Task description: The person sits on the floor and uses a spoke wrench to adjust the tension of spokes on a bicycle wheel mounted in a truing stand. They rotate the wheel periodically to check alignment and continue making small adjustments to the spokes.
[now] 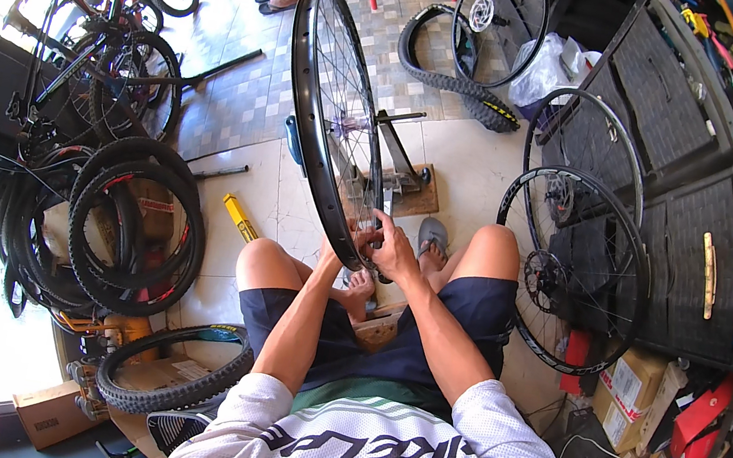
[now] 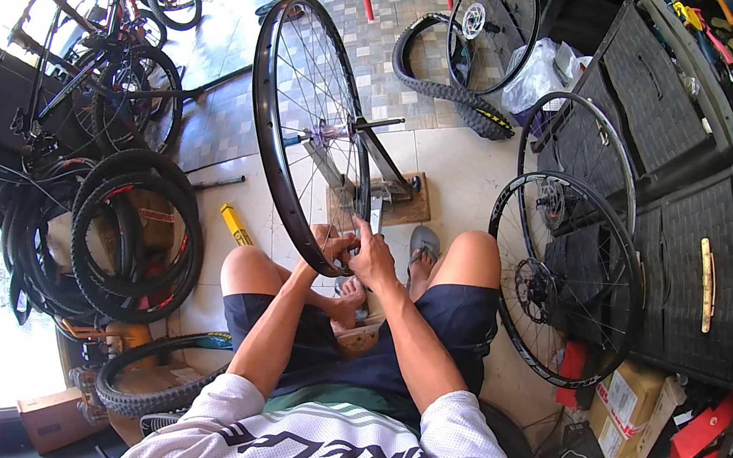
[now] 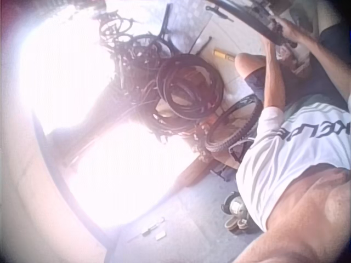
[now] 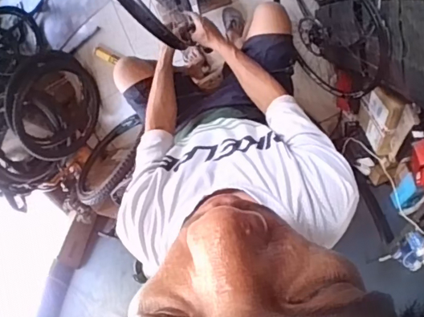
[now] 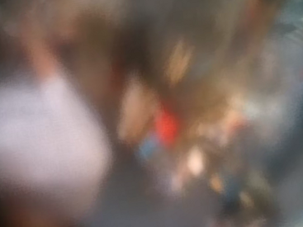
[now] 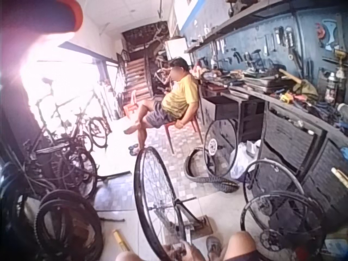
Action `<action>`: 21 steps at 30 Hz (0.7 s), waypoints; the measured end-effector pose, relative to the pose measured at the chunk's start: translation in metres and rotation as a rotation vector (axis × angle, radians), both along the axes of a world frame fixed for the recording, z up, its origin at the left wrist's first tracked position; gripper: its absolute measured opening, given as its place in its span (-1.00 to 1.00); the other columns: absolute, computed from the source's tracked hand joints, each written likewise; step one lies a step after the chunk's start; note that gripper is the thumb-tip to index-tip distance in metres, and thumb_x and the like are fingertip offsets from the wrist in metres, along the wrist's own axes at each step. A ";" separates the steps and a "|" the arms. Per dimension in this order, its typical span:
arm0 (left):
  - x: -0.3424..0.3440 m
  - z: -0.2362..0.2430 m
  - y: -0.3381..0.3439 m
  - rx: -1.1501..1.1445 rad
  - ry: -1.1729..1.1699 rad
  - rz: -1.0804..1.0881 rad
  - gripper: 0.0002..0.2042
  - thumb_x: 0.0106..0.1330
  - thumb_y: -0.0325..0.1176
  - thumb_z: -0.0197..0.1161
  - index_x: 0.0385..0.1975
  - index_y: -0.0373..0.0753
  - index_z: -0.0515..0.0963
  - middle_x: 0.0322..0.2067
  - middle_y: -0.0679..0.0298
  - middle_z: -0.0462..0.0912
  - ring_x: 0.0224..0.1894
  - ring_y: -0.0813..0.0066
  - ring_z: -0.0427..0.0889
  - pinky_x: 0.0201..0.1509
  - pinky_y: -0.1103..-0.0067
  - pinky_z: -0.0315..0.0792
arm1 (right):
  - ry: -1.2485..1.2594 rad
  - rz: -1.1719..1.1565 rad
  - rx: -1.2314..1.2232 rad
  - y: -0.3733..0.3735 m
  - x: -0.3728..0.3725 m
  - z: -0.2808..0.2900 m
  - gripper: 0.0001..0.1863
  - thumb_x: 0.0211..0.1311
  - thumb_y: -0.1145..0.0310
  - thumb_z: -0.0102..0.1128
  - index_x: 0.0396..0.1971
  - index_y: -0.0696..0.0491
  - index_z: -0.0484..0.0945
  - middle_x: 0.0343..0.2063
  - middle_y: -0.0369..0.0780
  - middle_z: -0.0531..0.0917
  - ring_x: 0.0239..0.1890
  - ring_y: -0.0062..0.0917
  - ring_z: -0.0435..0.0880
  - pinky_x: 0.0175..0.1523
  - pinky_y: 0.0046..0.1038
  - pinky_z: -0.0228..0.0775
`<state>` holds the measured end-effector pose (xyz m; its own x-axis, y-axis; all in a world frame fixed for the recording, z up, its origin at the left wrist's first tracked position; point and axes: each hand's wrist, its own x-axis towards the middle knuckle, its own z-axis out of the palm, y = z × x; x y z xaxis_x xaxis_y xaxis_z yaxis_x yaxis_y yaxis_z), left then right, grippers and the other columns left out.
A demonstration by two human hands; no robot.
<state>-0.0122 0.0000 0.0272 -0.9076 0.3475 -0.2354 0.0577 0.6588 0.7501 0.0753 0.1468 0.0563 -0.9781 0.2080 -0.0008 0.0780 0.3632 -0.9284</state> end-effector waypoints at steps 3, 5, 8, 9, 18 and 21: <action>0.004 0.004 0.007 0.128 -0.077 0.137 -0.43 0.14 0.20 0.33 -0.69 -0.28 0.46 -0.74 0.32 0.47 -0.67 0.62 0.42 -0.61 0.59 0.29 | -0.066 0.040 -0.122 0.003 0.000 -0.004 -0.35 0.12 0.34 0.33 0.22 0.08 0.33 -0.33 -0.12 0.70 -0.25 -0.42 0.66 -0.10 -0.42 0.46; 0.013 0.019 0.018 0.335 -0.254 0.353 -0.38 0.21 0.29 0.20 -0.57 -0.29 0.51 -0.71 0.32 0.45 -0.67 0.57 0.42 -0.59 0.60 0.31 | -0.183 0.101 -0.330 0.012 0.002 -0.011 -0.43 0.19 0.38 0.28 0.20 0.11 0.34 -0.34 -0.14 0.69 -0.25 -0.50 0.64 -0.10 -0.47 0.45; 0.003 0.003 0.004 0.560 -0.455 0.494 -0.55 0.33 0.07 0.18 -0.39 -0.29 0.59 -0.55 0.31 0.57 -0.58 0.51 0.54 -0.53 0.55 0.41 | -0.176 0.137 -0.524 0.008 -0.002 -0.017 -0.53 0.29 0.44 0.18 0.17 0.17 0.35 -0.34 -0.21 0.69 -0.26 -0.61 0.61 -0.13 -0.54 0.43; 0.007 -0.001 0.006 0.627 -0.494 0.463 -0.56 0.36 0.05 0.16 -0.29 -0.30 0.59 -0.43 0.25 0.60 -0.45 0.51 0.58 -0.39 0.56 0.49 | -0.152 0.127 -0.648 0.008 0.000 -0.020 -0.65 0.34 0.42 0.14 0.08 0.21 0.44 -0.31 -0.26 0.69 -0.28 -0.66 0.59 -0.14 -0.58 0.42; 0.022 -0.018 0.025 0.646 -0.598 0.197 -0.64 0.45 -0.18 0.12 0.01 -0.37 0.47 -0.27 0.19 0.65 -0.33 0.51 0.65 -0.31 0.60 0.54 | -0.167 -0.212 -0.599 0.027 0.009 -0.024 -0.66 0.25 0.17 0.31 -0.24 0.18 0.66 -0.42 -0.34 0.69 -0.38 -0.72 0.54 -0.21 -0.59 0.39; 0.023 -0.014 0.017 0.671 -0.632 0.238 -0.68 0.42 -0.20 0.17 -0.07 -0.35 0.47 -0.26 0.21 0.65 -0.32 0.49 0.65 -0.35 0.60 0.52 | -0.224 -0.182 -0.208 0.031 0.010 -0.023 -0.62 0.18 0.11 0.33 -0.24 0.17 0.66 -0.46 -0.21 0.72 -0.40 -0.56 0.64 -0.25 -0.46 0.43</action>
